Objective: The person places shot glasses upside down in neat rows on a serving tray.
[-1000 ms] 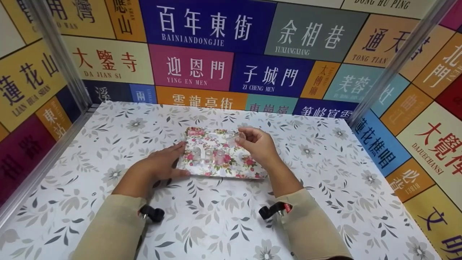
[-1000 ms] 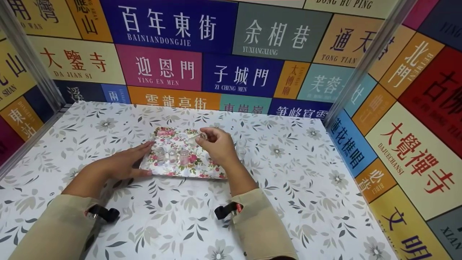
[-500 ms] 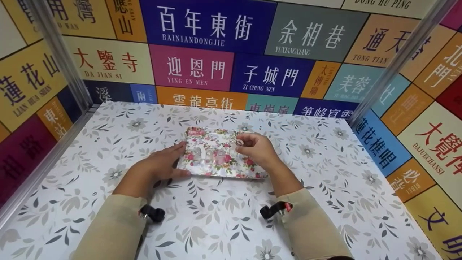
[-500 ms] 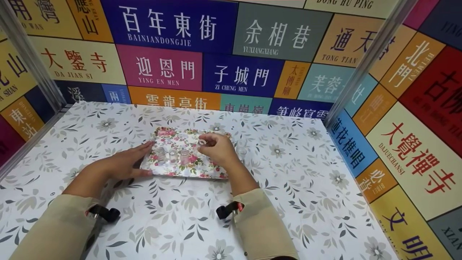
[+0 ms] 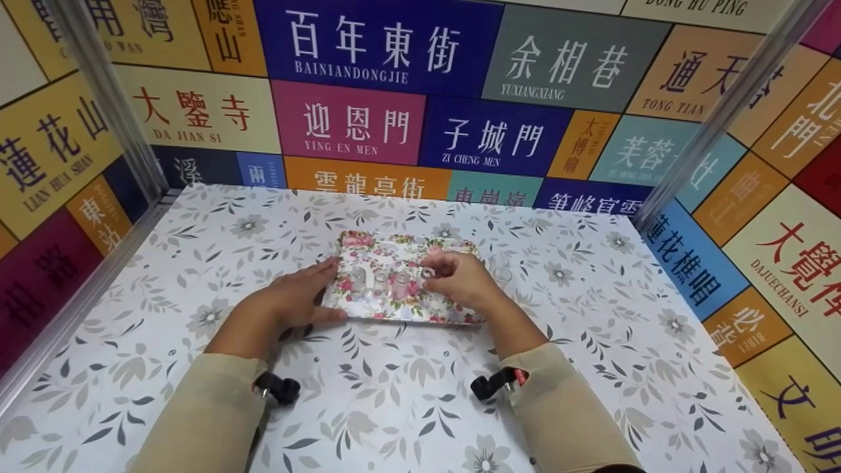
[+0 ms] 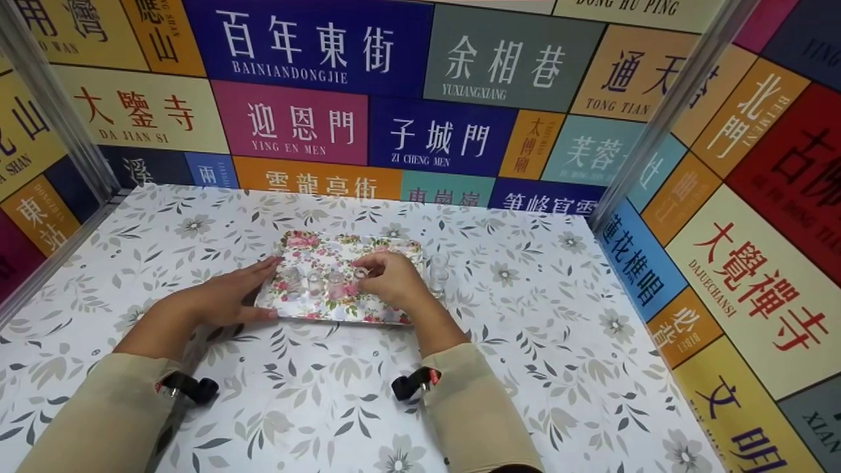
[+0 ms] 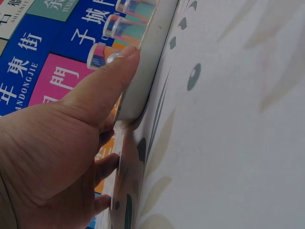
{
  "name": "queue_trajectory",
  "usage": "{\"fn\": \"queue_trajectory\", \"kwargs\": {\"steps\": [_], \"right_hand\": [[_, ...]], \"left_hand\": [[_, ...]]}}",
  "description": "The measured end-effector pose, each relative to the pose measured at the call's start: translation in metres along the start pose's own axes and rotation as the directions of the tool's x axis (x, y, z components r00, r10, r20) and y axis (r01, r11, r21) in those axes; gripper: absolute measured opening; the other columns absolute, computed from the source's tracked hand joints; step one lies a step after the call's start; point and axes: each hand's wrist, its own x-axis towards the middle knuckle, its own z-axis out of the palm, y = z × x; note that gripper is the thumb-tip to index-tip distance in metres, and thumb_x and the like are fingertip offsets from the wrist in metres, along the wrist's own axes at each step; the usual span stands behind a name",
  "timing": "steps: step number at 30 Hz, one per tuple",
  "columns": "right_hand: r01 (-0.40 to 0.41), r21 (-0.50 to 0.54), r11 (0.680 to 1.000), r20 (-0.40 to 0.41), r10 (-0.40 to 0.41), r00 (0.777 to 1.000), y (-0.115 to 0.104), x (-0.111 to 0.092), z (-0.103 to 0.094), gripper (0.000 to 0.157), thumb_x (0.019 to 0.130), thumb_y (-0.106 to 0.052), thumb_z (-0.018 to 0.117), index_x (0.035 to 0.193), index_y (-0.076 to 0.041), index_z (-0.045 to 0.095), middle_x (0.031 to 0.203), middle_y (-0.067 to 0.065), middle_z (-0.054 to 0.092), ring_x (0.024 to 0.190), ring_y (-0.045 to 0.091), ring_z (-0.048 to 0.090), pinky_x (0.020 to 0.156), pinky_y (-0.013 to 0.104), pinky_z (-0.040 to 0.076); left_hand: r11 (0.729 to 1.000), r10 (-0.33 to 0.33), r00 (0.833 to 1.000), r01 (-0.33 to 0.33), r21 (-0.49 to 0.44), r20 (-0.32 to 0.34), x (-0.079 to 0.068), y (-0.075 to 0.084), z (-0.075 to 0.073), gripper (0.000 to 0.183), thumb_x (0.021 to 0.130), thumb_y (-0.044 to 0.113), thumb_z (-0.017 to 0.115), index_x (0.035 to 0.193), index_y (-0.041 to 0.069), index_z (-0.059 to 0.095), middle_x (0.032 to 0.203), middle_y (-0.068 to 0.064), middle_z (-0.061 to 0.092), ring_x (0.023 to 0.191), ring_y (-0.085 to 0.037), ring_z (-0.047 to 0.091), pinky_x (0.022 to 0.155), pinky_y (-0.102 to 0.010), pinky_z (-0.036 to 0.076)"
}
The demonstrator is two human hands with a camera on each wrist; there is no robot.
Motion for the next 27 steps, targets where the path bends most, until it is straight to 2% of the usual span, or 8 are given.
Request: {"fn": "queue_trajectory", "kwargs": {"steps": [7, 16, 20, 24, 27], "right_hand": [[-0.007, -0.003, 1.0, 0.034, 0.007, 0.999, 0.004, 0.0, 0.004, 0.031, 0.083, -0.019, 0.078, 0.113, -0.026, 0.074, 0.104, 0.001, 0.072, 0.096, 0.018, 0.066, 0.073, 0.028, 0.057], [0.007, 0.011, 1.0, 0.031, -0.008, 0.999, 0.003, -0.002, 0.005, 0.032, 0.084, -0.015, 0.077, 0.115, -0.021, 0.073, 0.106, 0.003, 0.071, 0.097, 0.019, 0.065, 0.073, 0.027, 0.056], [0.013, 0.023, 1.0, 0.023, -0.014, 1.0, -0.002, -0.003, 0.001, 0.036, 0.083, -0.022, 0.079, 0.118, -0.02, 0.071, 0.113, 0.002, 0.069, 0.101, 0.02, 0.063, 0.076, 0.031, 0.057], [0.004, 0.05, 0.999, -0.005, -0.003, 1.0, -0.007, -0.008, -0.009, 0.04, 0.081, -0.034, 0.081, 0.118, -0.025, 0.07, 0.12, 0.006, 0.067, 0.104, 0.021, 0.063, 0.079, 0.043, 0.06], [0.004, 0.061, 0.998, -0.041, -0.001, 0.999, -0.009, -0.011, -0.019, 0.04, 0.082, -0.036, 0.08, 0.119, -0.026, 0.07, 0.121, 0.009, 0.067, 0.104, 0.021, 0.063, 0.08, 0.043, 0.06]], "left_hand": [[1.0, 0.006, 1.0, -0.006, 0.0, 0.0, -0.001, 0.0, 0.0, 0.105, 0.079, 0.072, 0.065, 0.16, 0.033, 0.009, 0.169, 0.009, 0.001, 0.155, -0.036, 0.009, 0.12, -0.069, 0.01], [1.0, 0.026, 1.0, -0.026, 0.007, -0.009, 0.0, -0.001, 0.001, 0.105, 0.08, 0.072, 0.064, 0.16, 0.032, 0.009, 0.169, 0.008, 0.002, 0.154, -0.036, 0.01, 0.119, -0.069, 0.011], [0.999, 0.03, 1.0, -0.03, 0.017, -0.006, -0.002, 0.0, -0.001, 0.105, 0.08, 0.071, 0.064, 0.16, 0.031, 0.007, 0.169, 0.007, 0.002, 0.154, -0.037, 0.011, 0.118, -0.07, 0.012], [0.999, 0.03, 1.0, -0.03, 0.017, -0.003, -0.004, 0.002, -0.002, 0.105, 0.081, 0.071, 0.063, 0.16, 0.031, 0.006, 0.169, 0.006, 0.002, 0.154, -0.039, 0.011, 0.118, -0.071, 0.013], [1.0, 0.021, 1.0, -0.021, 0.002, -0.006, -0.005, 0.002, -0.003, 0.105, 0.08, 0.071, 0.065, 0.16, 0.034, 0.007, 0.169, 0.007, 0.003, 0.154, -0.039, 0.011, 0.118, -0.071, 0.013]]}}
